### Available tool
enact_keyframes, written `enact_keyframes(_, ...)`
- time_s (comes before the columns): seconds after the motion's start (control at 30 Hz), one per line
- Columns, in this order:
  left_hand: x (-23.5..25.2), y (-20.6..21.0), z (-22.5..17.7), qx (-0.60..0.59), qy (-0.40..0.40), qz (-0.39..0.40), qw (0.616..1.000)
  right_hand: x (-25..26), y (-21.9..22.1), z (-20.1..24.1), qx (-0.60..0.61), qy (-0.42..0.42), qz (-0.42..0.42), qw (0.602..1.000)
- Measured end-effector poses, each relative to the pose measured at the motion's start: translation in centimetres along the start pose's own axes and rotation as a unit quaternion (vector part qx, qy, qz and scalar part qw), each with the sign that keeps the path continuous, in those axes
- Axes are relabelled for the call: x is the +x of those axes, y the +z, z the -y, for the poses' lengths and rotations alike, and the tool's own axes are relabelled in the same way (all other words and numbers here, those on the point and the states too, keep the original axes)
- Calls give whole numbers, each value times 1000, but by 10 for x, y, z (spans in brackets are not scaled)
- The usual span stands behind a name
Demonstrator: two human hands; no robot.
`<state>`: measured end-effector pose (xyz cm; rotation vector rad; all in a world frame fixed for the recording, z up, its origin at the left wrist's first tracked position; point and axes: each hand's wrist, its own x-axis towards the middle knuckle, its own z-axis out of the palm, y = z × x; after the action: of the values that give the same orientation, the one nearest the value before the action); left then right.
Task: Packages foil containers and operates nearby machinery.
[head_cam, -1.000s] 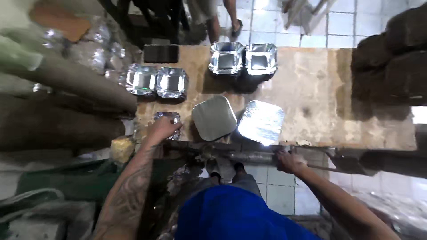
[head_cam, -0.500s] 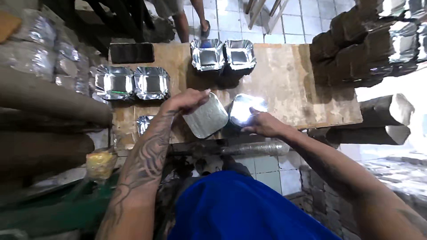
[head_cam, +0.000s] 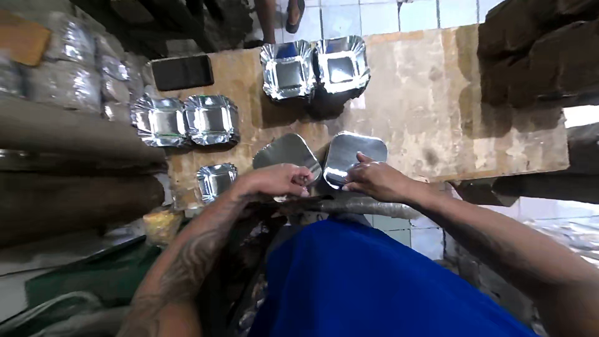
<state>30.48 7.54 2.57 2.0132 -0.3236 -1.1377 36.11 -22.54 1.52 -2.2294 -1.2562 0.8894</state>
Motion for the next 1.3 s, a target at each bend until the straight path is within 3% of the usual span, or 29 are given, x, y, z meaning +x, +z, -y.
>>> enact_keyframes(0.1,3,-12,6,-35,14,63,997,-5,13,9,-97,8,-23,995)
enact_keyframes(0.2,1,-11,3,-55,4,58,997,-9,31,25,-170,47,-68,982)
enact_keyframes(0.3,-1,3,-8,45,-17,-28,998,-16,55,25,-207,15,-152,966)
enact_keyframes(0.4,-35,44,-30,167,8,-202,965,-25,66,28,-207,-28,-284,936)
enact_keyframes(0.47,-73,69,-35,81,109,-368,920,-34,51,65,-84,-21,-383,920)
enact_keyframes(0.53,-103,94,-35,-228,184,-432,853,-38,41,112,199,8,-429,881)
enact_keyframes(0.6,-110,121,-29,-515,141,-421,733,-27,44,152,502,73,-429,748)
enact_keyframes(0.63,-108,135,-24,-587,103,-419,685,-20,52,165,564,110,-413,707)
enact_keyframes(0.67,-105,149,-18,-625,72,-423,652,-14,61,173,592,139,-387,693)
enact_keyframes(0.73,-102,174,-6,-668,57,-428,605,-10,75,177,611,153,-300,716)
enact_keyframes(0.8,-106,195,2,-706,110,-424,556,-17,70,169,612,107,-166,766)
enact_keyframes(0.87,-98,215,5,-727,235,-401,505,-23,69,159,652,49,-91,751)
enact_keyframes(0.9,-87,223,7,-718,293,-384,501,-25,74,153,677,20,-79,731)
enact_keyframes(0.97,-54,236,25,-696,312,-357,538,-30,89,135,677,14,-102,729)
enact_keyframes(1.0,-34,245,44,-673,267,-353,593,-35,99,118,640,35,-127,757)
enact_keyframes(1.07,8,254,69,-569,68,-342,745,-58,127,70,458,69,-134,876)
enact_keyframes(1.1,36,251,75,-505,-22,-311,805,-75,141,43,332,70,-92,936)
enact_keyframes(1.13,68,249,77,-432,-82,-284,852,-95,153,22,224,79,-30,971)
enact_keyframes(1.2,130,248,72,-311,-142,-237,909,-136,179,-10,73,121,99,985)
enact_keyframes(1.27,178,250,62,-255,-177,-224,924,-168,197,-25,27,210,195,958)
enact_keyframes(1.3,190,238,55,-283,-205,-175,921,-180,206,-30,37,247,198,948)
